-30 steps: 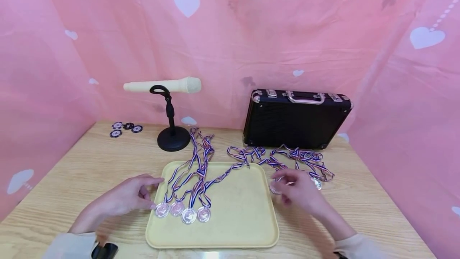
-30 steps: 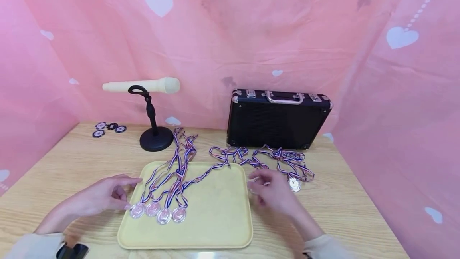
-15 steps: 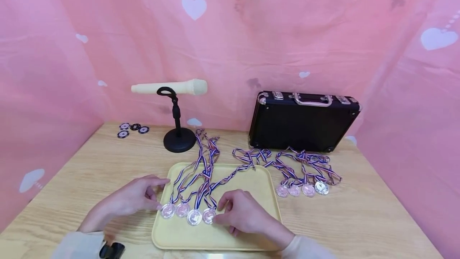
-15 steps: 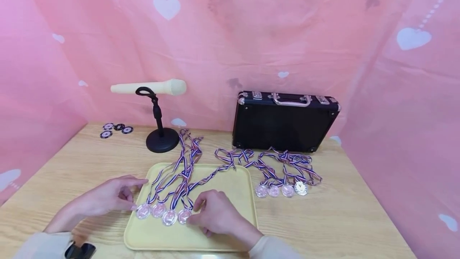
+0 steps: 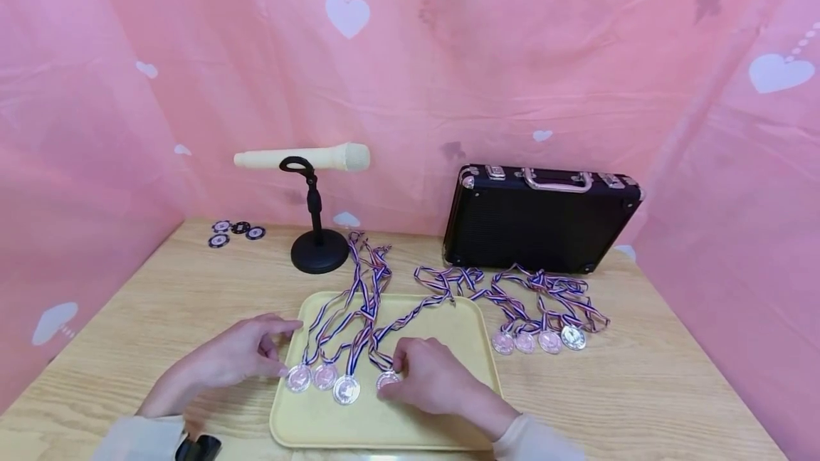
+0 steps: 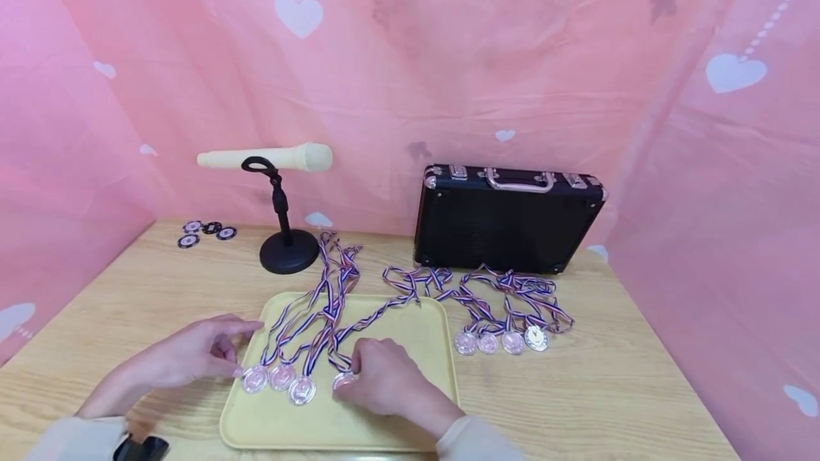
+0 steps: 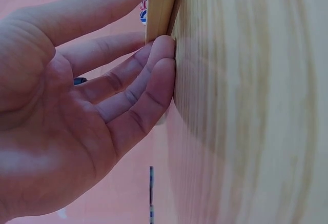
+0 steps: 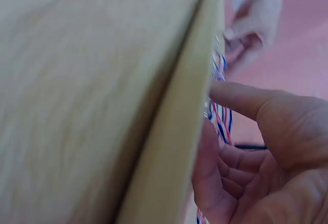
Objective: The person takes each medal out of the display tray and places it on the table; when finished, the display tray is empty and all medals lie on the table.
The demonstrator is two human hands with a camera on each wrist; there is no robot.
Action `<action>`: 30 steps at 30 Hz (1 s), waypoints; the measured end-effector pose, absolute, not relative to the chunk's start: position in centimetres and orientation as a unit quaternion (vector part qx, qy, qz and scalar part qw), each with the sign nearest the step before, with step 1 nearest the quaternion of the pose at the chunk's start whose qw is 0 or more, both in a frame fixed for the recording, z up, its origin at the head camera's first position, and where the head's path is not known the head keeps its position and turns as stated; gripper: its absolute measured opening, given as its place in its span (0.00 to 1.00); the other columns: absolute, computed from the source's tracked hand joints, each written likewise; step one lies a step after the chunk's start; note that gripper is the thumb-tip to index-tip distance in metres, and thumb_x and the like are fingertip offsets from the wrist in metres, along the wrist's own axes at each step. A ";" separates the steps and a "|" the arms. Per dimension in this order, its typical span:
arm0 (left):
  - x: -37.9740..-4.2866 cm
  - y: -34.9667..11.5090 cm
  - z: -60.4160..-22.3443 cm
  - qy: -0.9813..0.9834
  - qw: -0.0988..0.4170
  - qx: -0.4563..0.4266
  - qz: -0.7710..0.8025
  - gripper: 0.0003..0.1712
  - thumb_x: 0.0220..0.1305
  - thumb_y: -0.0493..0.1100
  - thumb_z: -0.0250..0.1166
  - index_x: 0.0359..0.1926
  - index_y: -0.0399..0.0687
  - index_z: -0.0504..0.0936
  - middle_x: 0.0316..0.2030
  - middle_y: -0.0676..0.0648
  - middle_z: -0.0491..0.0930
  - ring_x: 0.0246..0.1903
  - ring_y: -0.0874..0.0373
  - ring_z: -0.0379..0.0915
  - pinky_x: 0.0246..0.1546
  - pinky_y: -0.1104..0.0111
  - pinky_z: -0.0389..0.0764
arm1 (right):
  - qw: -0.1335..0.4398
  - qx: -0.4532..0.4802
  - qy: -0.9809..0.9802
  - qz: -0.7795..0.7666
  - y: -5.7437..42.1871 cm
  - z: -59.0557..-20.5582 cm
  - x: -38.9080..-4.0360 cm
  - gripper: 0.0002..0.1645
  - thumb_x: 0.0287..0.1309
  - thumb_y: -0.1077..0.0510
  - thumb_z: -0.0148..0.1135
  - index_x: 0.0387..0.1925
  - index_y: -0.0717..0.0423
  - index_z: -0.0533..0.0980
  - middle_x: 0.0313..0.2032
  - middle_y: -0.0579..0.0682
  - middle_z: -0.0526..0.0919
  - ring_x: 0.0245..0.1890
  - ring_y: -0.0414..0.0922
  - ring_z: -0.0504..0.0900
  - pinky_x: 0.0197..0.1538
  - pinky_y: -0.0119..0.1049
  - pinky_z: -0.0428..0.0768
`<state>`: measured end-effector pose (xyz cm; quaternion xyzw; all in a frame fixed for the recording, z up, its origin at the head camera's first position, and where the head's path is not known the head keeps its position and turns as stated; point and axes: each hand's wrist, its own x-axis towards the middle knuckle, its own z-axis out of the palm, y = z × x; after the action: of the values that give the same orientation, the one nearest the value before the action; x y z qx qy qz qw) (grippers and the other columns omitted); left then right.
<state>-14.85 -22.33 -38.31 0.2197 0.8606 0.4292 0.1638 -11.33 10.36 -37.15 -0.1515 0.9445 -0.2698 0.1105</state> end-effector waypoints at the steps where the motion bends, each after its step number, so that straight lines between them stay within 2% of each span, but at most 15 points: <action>1: -14.9 -22.4 -38.3 0.861 0.164 0.220 0.429 0.43 0.57 0.36 0.78 0.72 0.28 0.72 0.45 0.46 0.77 0.34 0.65 0.76 0.32 0.72 0.80 | 0.115 -0.149 0.943 -0.275 10.8 -37.1 -11.4 0.21 0.49 0.44 0.82 0.31 0.48 0.77 0.23 0.41 0.75 0.27 0.41 0.71 0.34 0.34 0.70; 6: -15.1 -22.3 -38.2 0.864 0.166 0.220 0.422 0.43 0.57 0.36 0.78 0.72 0.28 0.72 0.46 0.45 0.77 0.34 0.65 0.76 0.32 0.72 0.79 | 0.110 -0.142 0.945 -0.275 11.7 -37.0 -11.2 0.22 0.48 0.45 0.83 0.33 0.48 0.78 0.25 0.41 0.76 0.28 0.41 0.72 0.35 0.35 0.70; 11: -15.1 -22.4 -38.4 0.867 0.161 0.224 0.415 0.43 0.57 0.37 0.78 0.72 0.29 0.72 0.44 0.47 0.77 0.34 0.66 0.75 0.33 0.72 0.79 | 0.122 -0.149 0.939 -0.285 11.8 -37.0 -11.2 0.20 0.47 0.50 0.83 0.32 0.48 0.77 0.24 0.41 0.76 0.27 0.40 0.73 0.36 0.34 0.72; 14: -15.0 -22.5 -38.5 0.869 0.156 0.227 0.411 0.43 0.57 0.37 0.79 0.72 0.29 0.72 0.44 0.47 0.77 0.34 0.67 0.75 0.33 0.73 0.79 | 0.137 -0.157 0.927 -0.312 12.2 -36.9 -11.2 0.19 0.48 0.56 0.82 0.34 0.49 0.75 0.24 0.42 0.75 0.25 0.38 0.73 0.33 0.33 0.72; 16: -15.0 -22.5 -38.5 0.868 0.155 0.230 0.411 0.43 0.58 0.37 0.78 0.72 0.28 0.72 0.42 0.48 0.77 0.33 0.68 0.74 0.33 0.73 0.79 | 0.154 -0.161 0.909 -0.353 12.6 -36.8 -11.1 0.18 0.51 0.62 0.78 0.35 0.51 0.74 0.26 0.44 0.76 0.22 0.36 0.74 0.28 0.33 0.77; 20: -15.0 -22.7 -38.7 0.868 0.152 0.234 0.411 0.43 0.58 0.38 0.79 0.71 0.28 0.72 0.42 0.47 0.77 0.33 0.68 0.74 0.33 0.73 0.79 | 0.187 -0.152 0.862 -0.445 13.6 -36.8 -11.1 0.15 0.56 0.71 0.71 0.37 0.55 0.74 0.27 0.49 0.78 0.15 0.39 0.79 0.19 0.39 0.83; 25: -14.9 -22.9 -38.9 0.869 0.151 0.232 0.410 0.43 0.57 0.39 0.79 0.71 0.29 0.73 0.51 0.43 0.77 0.33 0.67 0.74 0.32 0.72 0.79 | 0.198 -0.117 0.820 -0.525 15.8 -36.2 -11.8 0.14 0.60 0.69 0.71 0.43 0.61 0.74 0.31 0.53 0.80 0.17 0.43 0.82 0.23 0.45 0.86; 30: -15.0 -22.8 -39.0 0.864 0.152 0.238 0.418 0.43 0.57 0.38 0.79 0.71 0.28 0.73 0.51 0.42 0.77 0.32 0.68 0.74 0.31 0.72 0.79 | 0.141 -0.061 0.798 -0.583 19.3 -34.0 -12.9 0.20 0.60 0.66 0.73 0.50 0.67 0.74 0.32 0.53 0.85 0.20 0.44 0.84 0.27 0.43 0.88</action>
<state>-14.95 -22.78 -39.02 0.2376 0.8635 0.4180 0.1521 -12.91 19.30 -33.97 -0.0614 0.7979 -0.5828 0.1411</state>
